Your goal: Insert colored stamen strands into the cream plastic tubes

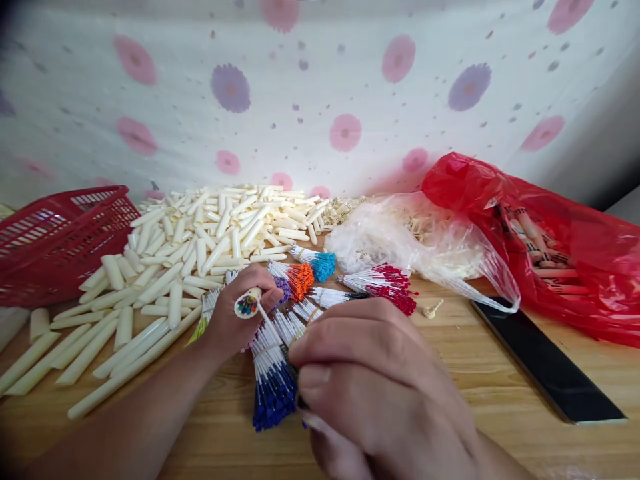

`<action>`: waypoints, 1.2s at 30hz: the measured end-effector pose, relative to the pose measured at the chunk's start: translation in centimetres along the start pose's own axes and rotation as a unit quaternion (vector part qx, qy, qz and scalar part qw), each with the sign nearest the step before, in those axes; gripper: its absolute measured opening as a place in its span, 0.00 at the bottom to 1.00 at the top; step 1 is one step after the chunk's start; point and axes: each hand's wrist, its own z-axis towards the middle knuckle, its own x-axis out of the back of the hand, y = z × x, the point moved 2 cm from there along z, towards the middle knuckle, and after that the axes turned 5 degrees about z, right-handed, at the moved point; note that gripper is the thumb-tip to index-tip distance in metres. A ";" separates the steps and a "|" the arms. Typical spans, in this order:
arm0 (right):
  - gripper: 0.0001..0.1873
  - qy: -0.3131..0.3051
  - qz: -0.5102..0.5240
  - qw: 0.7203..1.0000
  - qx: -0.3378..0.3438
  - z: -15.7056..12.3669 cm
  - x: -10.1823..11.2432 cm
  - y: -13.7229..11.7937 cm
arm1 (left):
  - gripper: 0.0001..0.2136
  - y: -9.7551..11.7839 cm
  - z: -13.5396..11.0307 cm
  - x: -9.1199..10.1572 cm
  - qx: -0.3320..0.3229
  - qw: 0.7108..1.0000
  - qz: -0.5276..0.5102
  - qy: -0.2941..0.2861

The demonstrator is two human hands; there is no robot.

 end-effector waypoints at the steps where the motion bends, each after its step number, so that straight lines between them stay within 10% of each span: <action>1: 0.16 -0.010 -0.024 1.000 0.014 0.2 -0.3 0.0 | 0.10 0.0 0.0 -0.1 -0.006 1.000 -0.001 -0.003; 22: 0.10 -0.028 -0.101 0.984 0.146 1.7 -3.5 1.7 | 0.07 0.0 -0.2 -0.5 -0.048 0.998 0.009 -0.024; 36: 0.08 0.002 -0.118 0.993 -0.020 1.6 -4.7 5.0 | 0.16 0.2 -0.4 0.5 -0.091 0.983 0.156 -0.034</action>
